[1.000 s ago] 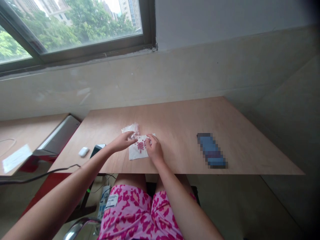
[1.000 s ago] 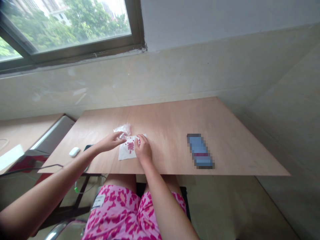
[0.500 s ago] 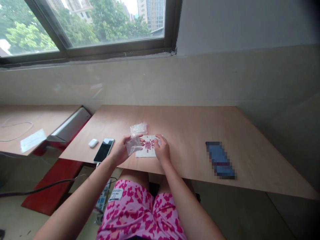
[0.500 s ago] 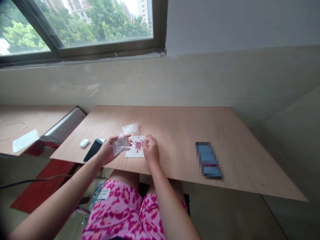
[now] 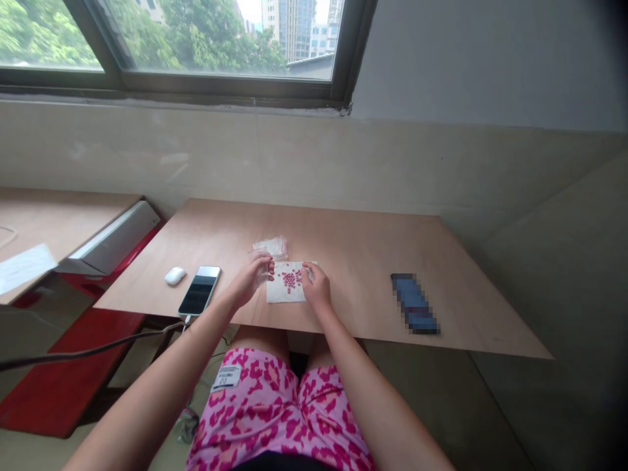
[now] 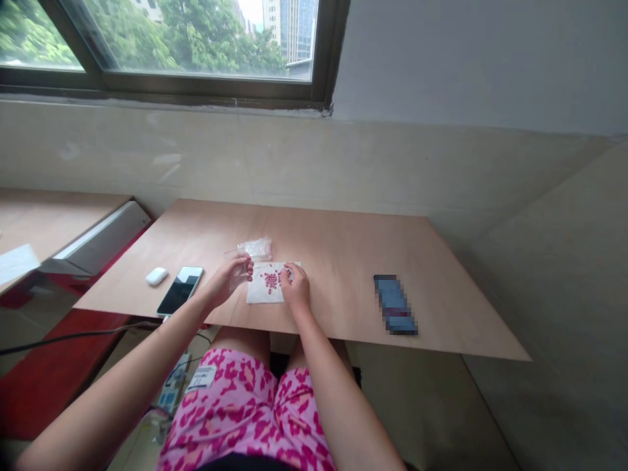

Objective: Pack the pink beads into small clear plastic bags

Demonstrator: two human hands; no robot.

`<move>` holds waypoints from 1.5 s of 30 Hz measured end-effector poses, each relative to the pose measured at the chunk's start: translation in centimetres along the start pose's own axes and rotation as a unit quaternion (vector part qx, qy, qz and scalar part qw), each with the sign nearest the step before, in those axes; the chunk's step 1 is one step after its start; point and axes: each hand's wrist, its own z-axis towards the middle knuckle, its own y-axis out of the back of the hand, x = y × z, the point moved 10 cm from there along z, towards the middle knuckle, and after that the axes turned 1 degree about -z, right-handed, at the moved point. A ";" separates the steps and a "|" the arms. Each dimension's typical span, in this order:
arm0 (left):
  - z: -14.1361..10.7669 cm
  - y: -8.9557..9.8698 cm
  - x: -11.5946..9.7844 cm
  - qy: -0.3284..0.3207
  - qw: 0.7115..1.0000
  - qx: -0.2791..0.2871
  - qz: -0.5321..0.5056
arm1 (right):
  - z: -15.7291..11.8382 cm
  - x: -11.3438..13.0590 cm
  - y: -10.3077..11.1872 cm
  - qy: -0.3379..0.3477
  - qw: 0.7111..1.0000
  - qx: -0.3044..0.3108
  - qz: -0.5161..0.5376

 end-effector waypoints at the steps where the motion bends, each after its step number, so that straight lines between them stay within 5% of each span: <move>1: -0.1 -0.1 -0.1 -0.011 1.000 0.002 0.013 | 0.0 0.1 0.0 0.001 1.000 -0.001 -0.002; 6: -0.4 -0.3 -1.1 -0.080 0.980 0.028 0.180 | 0.1 0.7 -0.2 0.013 1.000 0.007 -0.017; 12: 1.4 -0.2 -2.4 -0.177 0.874 0.055 0.450 | 0.0 0.7 -0.3 0.011 1.000 0.011 -0.022; 14: 2.5 -0.8 -2.1 -0.181 0.863 0.072 0.467 | 0.0 0.7 -0.4 0.007 1.000 0.015 -0.022; 20: 4.4 -2.7 -1.1 -0.204 0.910 0.063 0.357 | 0.0 1.4 -0.2 0.023 0.999 0.018 -0.020; 27: 4.9 -3.8 1.4 -0.205 0.910 0.060 0.356 | 0.1 1.3 -0.1 0.017 1.000 0.017 -0.015; 33: 5.3 -3.2 -0.5 -0.188 0.909 0.049 0.368 | 0.0 0.9 0.0 0.013 1.000 0.012 -0.004; 40: 3.6 -2.7 -1.7 -0.035 0.921 0.110 0.371 | 0.1 0.1 0.4 -0.008 1.000 0.001 0.005; 45: -1.9 -3.8 0.4 0.097 0.986 0.113 0.068 | 0.0 -0.5 0.3 -0.022 1.000 -0.001 0.007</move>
